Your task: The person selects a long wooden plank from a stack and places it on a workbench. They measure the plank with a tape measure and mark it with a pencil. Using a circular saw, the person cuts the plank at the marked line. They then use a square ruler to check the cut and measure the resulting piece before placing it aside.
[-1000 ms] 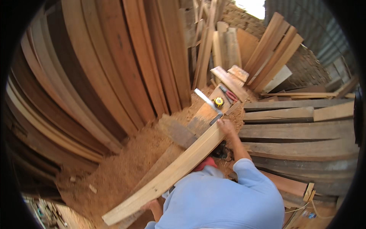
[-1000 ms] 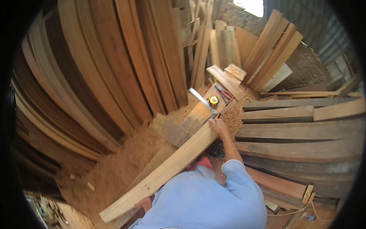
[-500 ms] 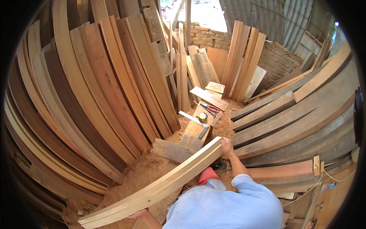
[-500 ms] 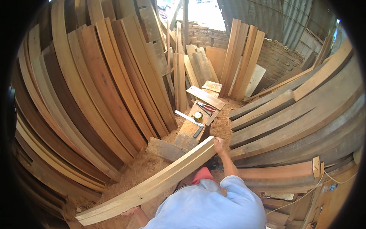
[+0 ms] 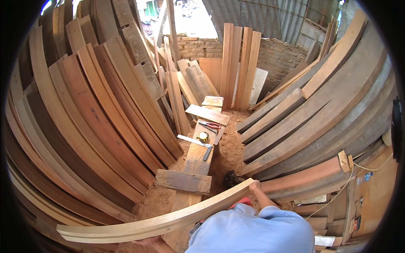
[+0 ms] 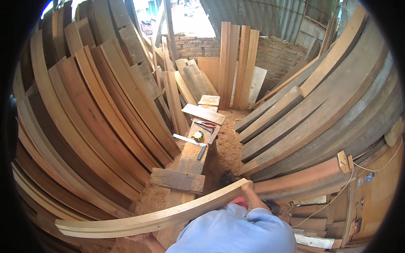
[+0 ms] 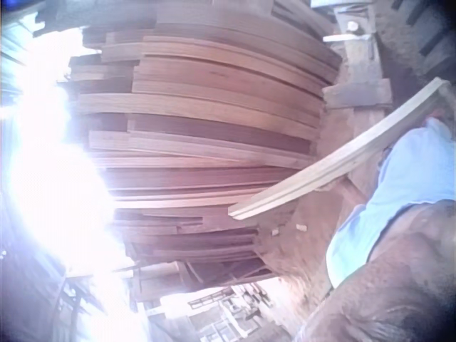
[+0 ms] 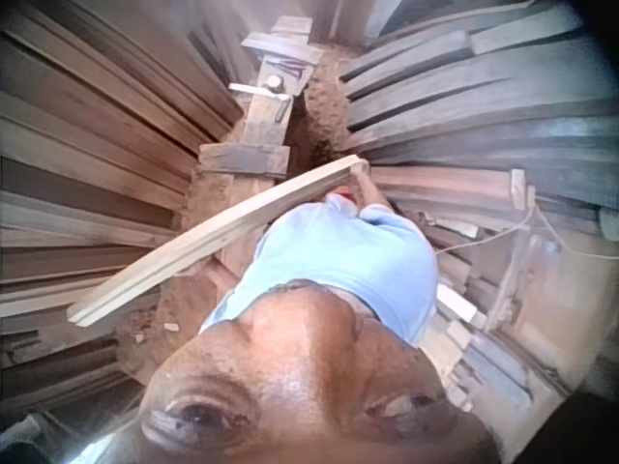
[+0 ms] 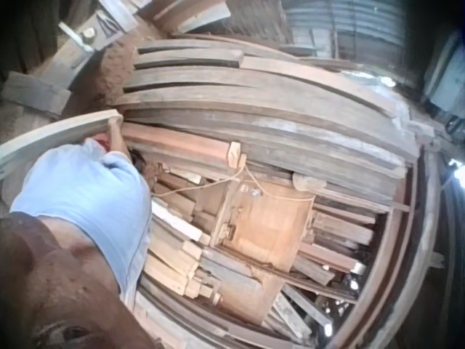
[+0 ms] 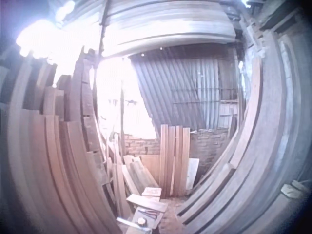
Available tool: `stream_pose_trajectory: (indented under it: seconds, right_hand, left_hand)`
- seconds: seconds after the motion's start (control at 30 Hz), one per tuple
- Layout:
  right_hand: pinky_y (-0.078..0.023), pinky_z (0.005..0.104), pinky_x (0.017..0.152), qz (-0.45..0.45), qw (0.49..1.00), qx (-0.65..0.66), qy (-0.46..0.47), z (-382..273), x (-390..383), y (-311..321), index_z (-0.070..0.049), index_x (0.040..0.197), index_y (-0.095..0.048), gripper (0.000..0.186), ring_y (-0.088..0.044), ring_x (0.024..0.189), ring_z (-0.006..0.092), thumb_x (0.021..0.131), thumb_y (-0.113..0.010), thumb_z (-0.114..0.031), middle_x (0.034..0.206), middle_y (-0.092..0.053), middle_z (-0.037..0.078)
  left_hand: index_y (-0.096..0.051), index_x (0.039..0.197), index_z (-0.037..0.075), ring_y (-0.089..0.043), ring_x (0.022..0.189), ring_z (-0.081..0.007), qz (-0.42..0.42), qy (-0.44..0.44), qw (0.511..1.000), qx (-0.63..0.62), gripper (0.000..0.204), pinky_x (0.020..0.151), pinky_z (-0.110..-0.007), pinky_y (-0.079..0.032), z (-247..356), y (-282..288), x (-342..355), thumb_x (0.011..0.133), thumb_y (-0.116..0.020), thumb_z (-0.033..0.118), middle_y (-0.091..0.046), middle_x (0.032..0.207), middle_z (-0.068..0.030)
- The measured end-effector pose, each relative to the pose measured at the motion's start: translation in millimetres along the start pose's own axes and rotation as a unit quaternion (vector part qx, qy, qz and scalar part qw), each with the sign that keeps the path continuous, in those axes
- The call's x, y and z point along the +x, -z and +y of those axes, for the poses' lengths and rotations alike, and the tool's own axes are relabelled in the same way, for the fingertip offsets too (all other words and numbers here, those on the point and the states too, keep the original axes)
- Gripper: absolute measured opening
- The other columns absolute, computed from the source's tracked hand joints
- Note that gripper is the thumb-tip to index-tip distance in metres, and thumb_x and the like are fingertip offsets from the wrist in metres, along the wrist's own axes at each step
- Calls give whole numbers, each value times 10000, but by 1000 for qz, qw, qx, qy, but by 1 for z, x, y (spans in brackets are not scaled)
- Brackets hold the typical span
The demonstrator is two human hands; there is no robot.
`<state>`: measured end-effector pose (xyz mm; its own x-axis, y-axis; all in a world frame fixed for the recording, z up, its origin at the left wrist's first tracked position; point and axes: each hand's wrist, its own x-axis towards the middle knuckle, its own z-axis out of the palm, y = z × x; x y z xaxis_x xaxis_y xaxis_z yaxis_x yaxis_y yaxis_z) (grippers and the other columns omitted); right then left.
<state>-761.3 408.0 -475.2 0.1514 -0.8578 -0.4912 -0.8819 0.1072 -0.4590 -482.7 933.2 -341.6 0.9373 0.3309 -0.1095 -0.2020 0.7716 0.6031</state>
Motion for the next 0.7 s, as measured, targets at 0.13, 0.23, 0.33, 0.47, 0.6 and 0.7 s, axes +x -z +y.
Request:
stream_pose_trajectory:
  seconds: [0.13,0.23,0.33,0.47,0.6,0.7]
  right_hand:
    - [-569,417,905,-63,966,-250,-4,73,27,11,11,1180,-717,325,-701,1119,325,910,-592,-119,1205,-707,241]
    - [-579,389,892,-80,956,-284,5,91,44,-9,-10,1166,-738,318,-711,1110,282,909,-611,-148,1172,-727,211]
    - [-585,365,874,-7,965,-263,5,140,54,-9,-21,1171,-741,328,-729,1068,255,917,-607,-180,1116,-751,181]
    - [-587,359,849,-91,974,-50,-201,79,8,11,-33,1140,-756,318,-750,984,251,916,-592,-188,1084,-764,154]
    - [-582,368,770,-90,975,-196,-46,152,69,13,-48,1002,-777,220,-750,881,232,882,-622,-146,976,-775,137]
    - [-575,372,773,-127,905,-388,118,180,109,3,-67,954,-781,180,-734,875,238,874,-650,-160,956,-769,125]
  left_hand:
    - [-367,1558,134,-447,1406,-342,0,15,998,55,824,1128,-562,-428,-34,-54,-19,983,-330,723,-375,1583,-120]
    - [-333,1580,175,-385,1456,-322,-105,16,989,101,900,1177,-550,-359,-52,-25,8,923,-411,785,-371,1600,-109]
    - [-241,1613,179,-340,1487,-328,-127,-62,954,263,967,1197,-564,-329,-91,-42,2,910,-357,833,-307,1638,-113]
    - [-180,1628,171,-320,1486,-354,-213,-83,908,351,971,1194,-579,-333,-93,-44,13,924,-376,810,-238,1655,-145]
    - [-185,1626,151,-308,1474,-414,-155,123,970,142,1142,1168,-581,-354,-118,-164,-55,802,-564,845,-230,1641,-196]
    - [-234,1599,111,-410,1400,-369,-180,141,971,75,1007,1134,-529,-406,-132,-191,-67,886,-586,729,-342,1575,-166]
